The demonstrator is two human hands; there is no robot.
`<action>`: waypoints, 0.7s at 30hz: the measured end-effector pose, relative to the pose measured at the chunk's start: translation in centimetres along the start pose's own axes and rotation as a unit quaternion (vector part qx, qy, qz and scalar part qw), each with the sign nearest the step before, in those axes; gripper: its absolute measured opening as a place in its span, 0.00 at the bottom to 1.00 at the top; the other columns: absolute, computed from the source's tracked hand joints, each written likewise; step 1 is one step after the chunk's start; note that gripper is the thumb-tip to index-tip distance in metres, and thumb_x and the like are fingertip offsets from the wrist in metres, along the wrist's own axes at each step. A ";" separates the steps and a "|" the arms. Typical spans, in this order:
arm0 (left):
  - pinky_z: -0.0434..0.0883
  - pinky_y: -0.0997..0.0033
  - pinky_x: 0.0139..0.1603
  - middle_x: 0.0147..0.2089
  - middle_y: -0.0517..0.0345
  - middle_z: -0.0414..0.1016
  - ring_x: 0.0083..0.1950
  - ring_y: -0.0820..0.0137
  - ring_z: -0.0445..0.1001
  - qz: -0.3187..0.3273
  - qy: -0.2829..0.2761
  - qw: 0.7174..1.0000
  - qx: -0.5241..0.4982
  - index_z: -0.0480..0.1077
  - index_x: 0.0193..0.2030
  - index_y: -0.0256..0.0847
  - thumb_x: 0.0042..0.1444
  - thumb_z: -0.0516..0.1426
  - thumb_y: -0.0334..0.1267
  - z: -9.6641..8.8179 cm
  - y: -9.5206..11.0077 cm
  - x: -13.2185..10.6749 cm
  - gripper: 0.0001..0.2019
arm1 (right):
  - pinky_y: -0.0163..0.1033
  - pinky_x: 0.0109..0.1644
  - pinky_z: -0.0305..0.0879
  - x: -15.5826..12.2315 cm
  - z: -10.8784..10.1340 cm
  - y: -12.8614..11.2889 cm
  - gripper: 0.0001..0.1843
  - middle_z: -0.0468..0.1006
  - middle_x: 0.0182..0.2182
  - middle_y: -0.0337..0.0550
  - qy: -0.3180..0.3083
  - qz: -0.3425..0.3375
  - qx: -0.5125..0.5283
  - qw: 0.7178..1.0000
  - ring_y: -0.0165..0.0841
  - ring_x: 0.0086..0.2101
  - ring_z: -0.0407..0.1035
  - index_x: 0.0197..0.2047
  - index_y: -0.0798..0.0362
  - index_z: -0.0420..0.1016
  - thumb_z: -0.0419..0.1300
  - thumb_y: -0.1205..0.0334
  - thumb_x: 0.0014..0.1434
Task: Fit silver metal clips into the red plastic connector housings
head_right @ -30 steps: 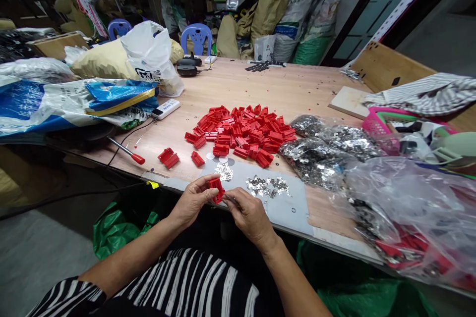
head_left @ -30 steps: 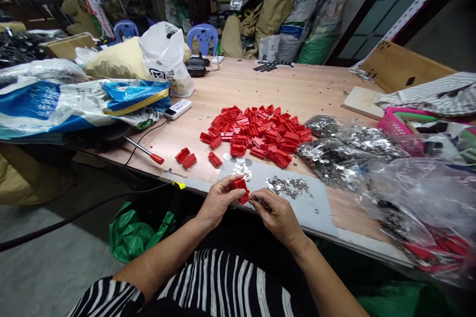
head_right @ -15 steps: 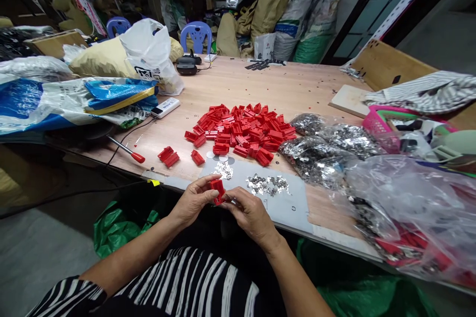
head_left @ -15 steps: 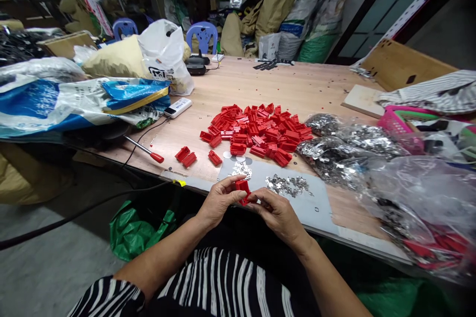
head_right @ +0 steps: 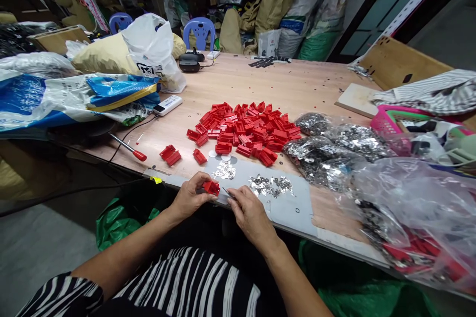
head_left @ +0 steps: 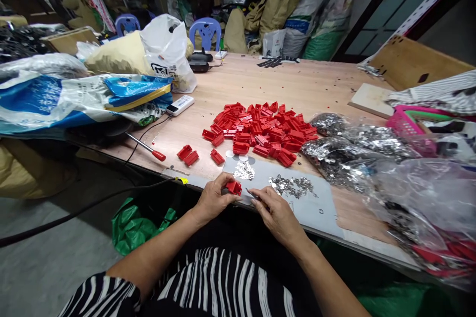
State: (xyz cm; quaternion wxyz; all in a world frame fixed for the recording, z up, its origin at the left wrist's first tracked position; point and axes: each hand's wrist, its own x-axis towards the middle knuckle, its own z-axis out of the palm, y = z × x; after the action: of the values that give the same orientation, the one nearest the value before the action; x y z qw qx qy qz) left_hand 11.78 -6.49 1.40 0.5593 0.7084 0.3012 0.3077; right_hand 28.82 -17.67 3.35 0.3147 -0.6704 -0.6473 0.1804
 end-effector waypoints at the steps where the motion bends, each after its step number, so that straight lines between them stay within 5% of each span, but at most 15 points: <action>1: 0.69 0.70 0.45 0.40 0.59 0.78 0.41 0.69 0.75 0.009 -0.005 0.999 0.043 0.69 0.42 0.41 0.45 0.67 0.36 -0.1 -0.2 0.1 0.17 | 0.41 0.44 0.66 0.1 0.2 0.1 0.13 0.74 0.38 0.45 -0.001 0.009 -0.006 1.000 0.36 0.39 0.70 0.50 0.50 0.71 0.52 0.64 0.64; 9: 0.70 0.65 0.55 0.49 0.55 0.79 0.52 0.64 0.76 0.063 -0.040 0.987 0.142 0.73 0.50 0.44 0.46 0.66 0.34 -0.3 -0.6 0.8 0.22 | 0.39 0.43 0.66 0.8 0.4 0.1 0.09 0.77 0.38 0.41 -0.039 0.015 -0.031 0.999 0.35 0.38 0.72 0.44 0.49 0.74 0.54 0.66 0.62; 21: 0.73 0.67 0.51 0.46 0.53 0.80 0.48 0.65 0.78 0.097 -0.033 0.981 0.165 0.73 0.49 0.41 0.47 0.66 0.33 -0.1 -0.9 0.8 0.20 | 0.36 0.43 0.66 1.1 0.8 -0.9 0.09 0.76 0.38 0.41 -0.066 0.031 -0.085 0.994 0.33 0.38 0.72 0.42 0.50 0.74 0.53 0.68 0.63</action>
State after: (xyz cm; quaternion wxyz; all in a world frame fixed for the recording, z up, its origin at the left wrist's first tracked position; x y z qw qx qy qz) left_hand 12.10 -5.63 0.60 0.4120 0.8265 0.2586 0.2833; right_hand 27.68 -16.48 3.52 0.2074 -0.7009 -0.6588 0.1779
